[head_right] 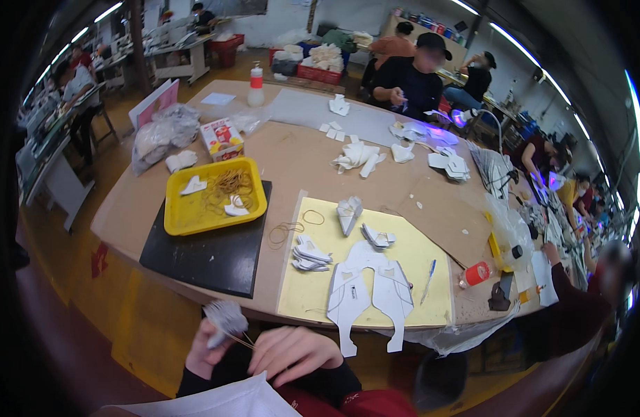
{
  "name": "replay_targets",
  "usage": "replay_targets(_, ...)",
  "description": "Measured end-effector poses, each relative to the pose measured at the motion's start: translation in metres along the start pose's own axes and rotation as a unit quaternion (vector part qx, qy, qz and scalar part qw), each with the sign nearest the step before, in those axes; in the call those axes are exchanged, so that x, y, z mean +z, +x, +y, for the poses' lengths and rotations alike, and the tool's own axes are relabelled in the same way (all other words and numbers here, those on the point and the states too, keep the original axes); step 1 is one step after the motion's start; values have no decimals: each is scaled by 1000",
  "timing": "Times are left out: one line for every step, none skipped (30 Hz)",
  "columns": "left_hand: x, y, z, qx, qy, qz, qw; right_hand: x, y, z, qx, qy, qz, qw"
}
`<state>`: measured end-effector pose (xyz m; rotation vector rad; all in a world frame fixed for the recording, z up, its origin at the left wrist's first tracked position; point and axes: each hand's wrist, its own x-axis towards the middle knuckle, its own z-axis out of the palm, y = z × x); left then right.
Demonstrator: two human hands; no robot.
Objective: The person sits at a workbench and repeatedly folds small white paper pieces, stacks them, and secures the stacks with rubber bands. They move finished stacks into a yellow tray and continue handling additional paper pieces throughout the clip.
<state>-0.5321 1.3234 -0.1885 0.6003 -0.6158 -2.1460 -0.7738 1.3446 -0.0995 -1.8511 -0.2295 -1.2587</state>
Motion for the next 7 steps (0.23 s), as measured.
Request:
replay_targets(-4,3,3,7,-74,4,997,7,-21,-2,-34,4,164,986)
replay_targets(-10,8,4,15,-147,9,989,22,-37,11,-150,48,325,932)
replay_targets(-14,11,7,27,-211,-15,977,24,-48,11,-174,94,370,908)
replay_targets(-15,13,9,52,-246,-34,967,30,-51,10,-150,141,452,868)
replay_targets(-15,17,10,64,-294,-53,952,32,-47,11,-123,143,537,822)
replay_targets(-13,20,10,73,-337,-71,936,34,-45,13,-96,143,619,766)
replay_targets(-10,24,10,52,-384,-102,916,29,-43,19,-97,169,641,742)
